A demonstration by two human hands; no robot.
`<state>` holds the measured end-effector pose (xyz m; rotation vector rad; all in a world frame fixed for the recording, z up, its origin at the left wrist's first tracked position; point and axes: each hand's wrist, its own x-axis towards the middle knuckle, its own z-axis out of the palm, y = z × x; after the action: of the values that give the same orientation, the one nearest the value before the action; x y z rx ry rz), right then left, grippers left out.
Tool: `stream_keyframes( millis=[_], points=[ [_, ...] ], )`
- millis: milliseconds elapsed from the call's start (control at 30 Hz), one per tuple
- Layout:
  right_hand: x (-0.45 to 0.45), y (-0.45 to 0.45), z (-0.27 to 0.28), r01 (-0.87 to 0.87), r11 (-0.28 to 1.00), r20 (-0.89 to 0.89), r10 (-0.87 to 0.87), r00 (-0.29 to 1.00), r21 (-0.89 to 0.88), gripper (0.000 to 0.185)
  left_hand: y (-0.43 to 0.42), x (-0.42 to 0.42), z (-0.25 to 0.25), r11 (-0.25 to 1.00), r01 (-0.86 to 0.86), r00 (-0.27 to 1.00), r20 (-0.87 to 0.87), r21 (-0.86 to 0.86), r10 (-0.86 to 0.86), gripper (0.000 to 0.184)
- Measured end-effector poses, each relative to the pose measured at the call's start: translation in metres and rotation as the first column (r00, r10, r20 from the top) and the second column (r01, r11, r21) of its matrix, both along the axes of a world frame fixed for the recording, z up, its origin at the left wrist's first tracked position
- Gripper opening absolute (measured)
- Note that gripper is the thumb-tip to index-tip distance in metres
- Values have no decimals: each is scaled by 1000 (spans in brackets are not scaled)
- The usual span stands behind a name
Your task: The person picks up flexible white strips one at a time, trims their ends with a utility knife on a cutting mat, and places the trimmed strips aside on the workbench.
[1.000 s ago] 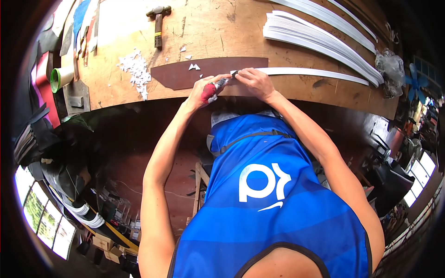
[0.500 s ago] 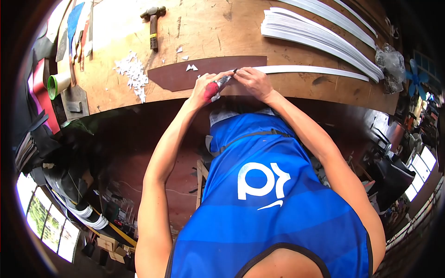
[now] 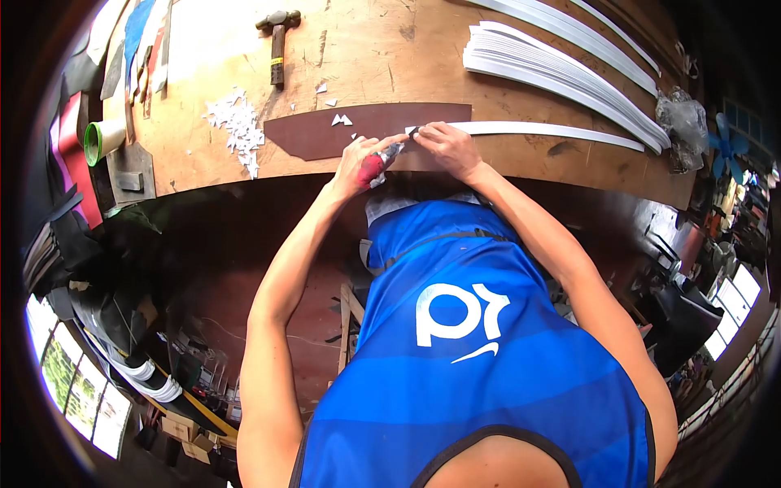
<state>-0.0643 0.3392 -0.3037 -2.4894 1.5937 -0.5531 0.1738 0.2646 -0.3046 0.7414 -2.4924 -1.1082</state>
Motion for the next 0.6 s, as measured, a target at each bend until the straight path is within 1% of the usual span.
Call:
stream_keyframes(
  millis=[67,133,200,267,400,467,500,533,600],
  points=[
    [-2,1,0,6,1000,0,-6,1000,7,23,4,8,-4,1000,9,998,55,-11,-8,58],
    [-2,1,1,5,1000,-2,-4,1000,14,23,4,4,-3,1000,-3,997,83,13,2,54],
    [-1,1,2,5,1000,-7,-5,1000,4,23,4,-7,-4,999,-36,998,-55,-20,35,51],
    [-1,2,3,-13,1000,6,13,1000,10,23,5,0,-1,1000,-21,1000,-14,14,21,48],
    [-1,-1,5,-10,1000,-15,11,1000,10,23,4,9,-5,999,-40,996,-78,26,42,49],
    [-1,0,6,-3,1000,-23,3,1000,14,22,-2,13,-3,988,0,996,89,153,-14,47],
    [-1,0,6,2,1000,-27,-1,1000,14,22,-3,10,1,989,3,999,42,149,-9,46],
    [0,0,6,7,1000,-28,-7,1000,13,22,-4,9,3,989,9,999,42,148,-15,46],
    [0,0,6,12,1000,-12,-12,1000,12,21,-5,6,5,997,-14,995,104,82,5,45]
  ],
)
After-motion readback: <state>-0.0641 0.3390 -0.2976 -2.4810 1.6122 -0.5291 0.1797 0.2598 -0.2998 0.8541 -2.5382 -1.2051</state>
